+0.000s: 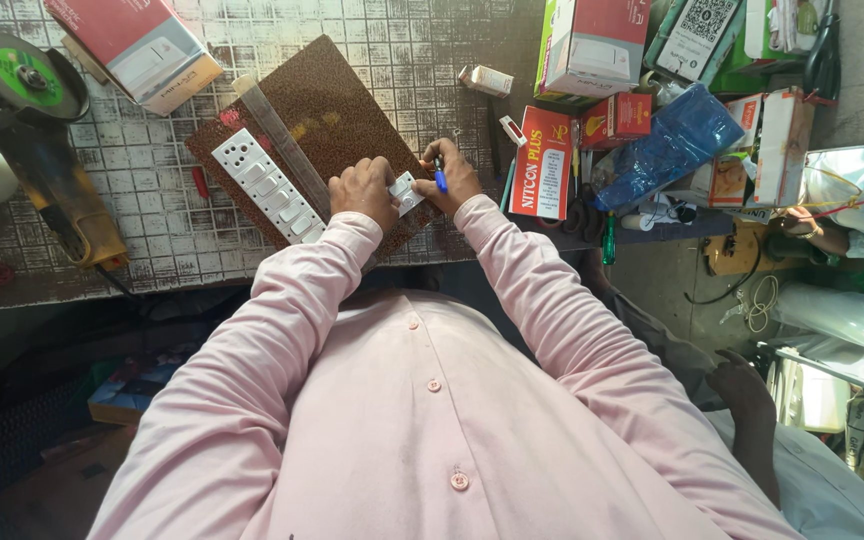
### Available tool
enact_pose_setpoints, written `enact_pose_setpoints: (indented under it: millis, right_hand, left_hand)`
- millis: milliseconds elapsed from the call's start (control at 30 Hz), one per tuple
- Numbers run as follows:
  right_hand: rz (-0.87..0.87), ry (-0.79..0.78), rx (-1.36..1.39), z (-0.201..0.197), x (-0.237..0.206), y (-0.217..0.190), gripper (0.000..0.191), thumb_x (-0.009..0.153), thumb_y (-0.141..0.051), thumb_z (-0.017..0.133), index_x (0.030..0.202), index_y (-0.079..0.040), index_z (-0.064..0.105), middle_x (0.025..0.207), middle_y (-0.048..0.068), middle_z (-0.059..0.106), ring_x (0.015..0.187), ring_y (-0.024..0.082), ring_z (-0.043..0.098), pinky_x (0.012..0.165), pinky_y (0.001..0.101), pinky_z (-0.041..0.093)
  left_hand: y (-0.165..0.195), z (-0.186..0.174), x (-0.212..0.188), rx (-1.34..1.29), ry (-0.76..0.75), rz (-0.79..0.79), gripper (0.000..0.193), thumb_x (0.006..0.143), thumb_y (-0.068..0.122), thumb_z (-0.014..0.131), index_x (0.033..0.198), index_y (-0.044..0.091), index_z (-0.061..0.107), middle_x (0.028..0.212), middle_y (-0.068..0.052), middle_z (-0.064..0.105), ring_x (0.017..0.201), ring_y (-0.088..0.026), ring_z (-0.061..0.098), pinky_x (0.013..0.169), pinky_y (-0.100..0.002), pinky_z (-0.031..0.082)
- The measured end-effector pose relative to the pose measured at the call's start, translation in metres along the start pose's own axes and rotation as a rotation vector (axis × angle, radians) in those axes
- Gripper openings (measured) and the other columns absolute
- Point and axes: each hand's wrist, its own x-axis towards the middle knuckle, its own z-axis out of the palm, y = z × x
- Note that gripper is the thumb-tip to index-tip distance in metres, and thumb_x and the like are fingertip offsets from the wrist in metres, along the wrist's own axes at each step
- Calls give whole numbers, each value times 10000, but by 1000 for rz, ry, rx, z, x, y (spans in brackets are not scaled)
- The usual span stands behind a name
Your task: The person assembles a multi-gang electrical switchboard by placing individual switch modules onto a mounting strip. They use a screwdriver to secure the modules and a ruler to measure spacing. The person also uses an angle grinder to cut a piece of the mounting strip and handles various electrical components on a cluttered workbench.
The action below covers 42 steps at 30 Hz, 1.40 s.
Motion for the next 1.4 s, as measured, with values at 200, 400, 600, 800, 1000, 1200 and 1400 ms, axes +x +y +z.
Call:
enact_pose_setpoints:
  millis: [200, 400, 600, 800, 1000, 1200, 1400]
  right_hand:
    - [26, 24, 16, 4, -1, -1, 514, 695, -161, 863, 1095, -135, 541, 1108, 96, 713, 1064, 262, 715, 937, 392, 557]
    - [-54, 83, 17, 4, -6, -2, 530, 719, -169, 855, 1127, -128, 519, 1078, 98, 724, 1044, 271, 733, 935, 394, 567]
    - [-13, 110, 37, 8, -7, -7, 540, 705, -152, 853, 1123, -135, 512, 1069, 101, 725, 1015, 262, 744, 908, 388, 583]
    - [-7, 70, 42, 5, -6, -5, 550, 704, -160, 864, 1112, -127, 496, 1058, 86, 717, 999, 235, 736, 898, 376, 591]
    - [10, 80, 6, 9, -4, -5, 551, 696, -135, 858, 1115, -131, 500, 1056, 79, 711, 996, 232, 722, 912, 379, 576]
    - [83, 67, 8, 9, 0, -10, 581, 668, -112, 867, 1120, -144, 502, 1033, 66, 717, 966, 233, 728, 902, 370, 581]
    - [39, 59, -5, 9, 1, -8, 610, 648, -119, 875, 1122, -127, 491, 1017, 69, 712, 935, 237, 724, 860, 371, 582]
  left_hand:
    - [-3, 1, -4, -28, 61, 35, 322, 747, 215, 866, 993, 188, 661, 1043, -35, 658, 1048, -277, 619, 900, -469, 430]
    - [-2, -2, -11, -58, 80, 26, 306, 752, 185, 847, 1009, 205, 681, 1061, -8, 661, 1082, -270, 585, 936, -473, 395]
    - [0, -9, -7, -102, -12, -28, 314, 759, 251, 867, 1033, 241, 714, 1078, 23, 671, 1101, -252, 571, 977, -475, 375]
    - [-5, -9, -7, -166, -4, -54, 313, 735, 318, 905, 1006, 264, 757, 1095, 57, 687, 1103, -228, 577, 1002, -452, 380]
    - [5, -3, -4, -106, 4, -94, 335, 726, 248, 907, 1010, 236, 729, 1107, 24, 675, 1129, -252, 571, 980, -457, 384]
    - [9, -3, -5, -73, 34, -81, 342, 736, 198, 881, 1017, 214, 688, 1112, -8, 652, 1142, -269, 555, 982, -460, 378]
    - [10, -2, -7, -61, 28, -80, 374, 720, 185, 877, 1031, 232, 674, 1116, -13, 634, 1139, -272, 544, 973, -457, 375]
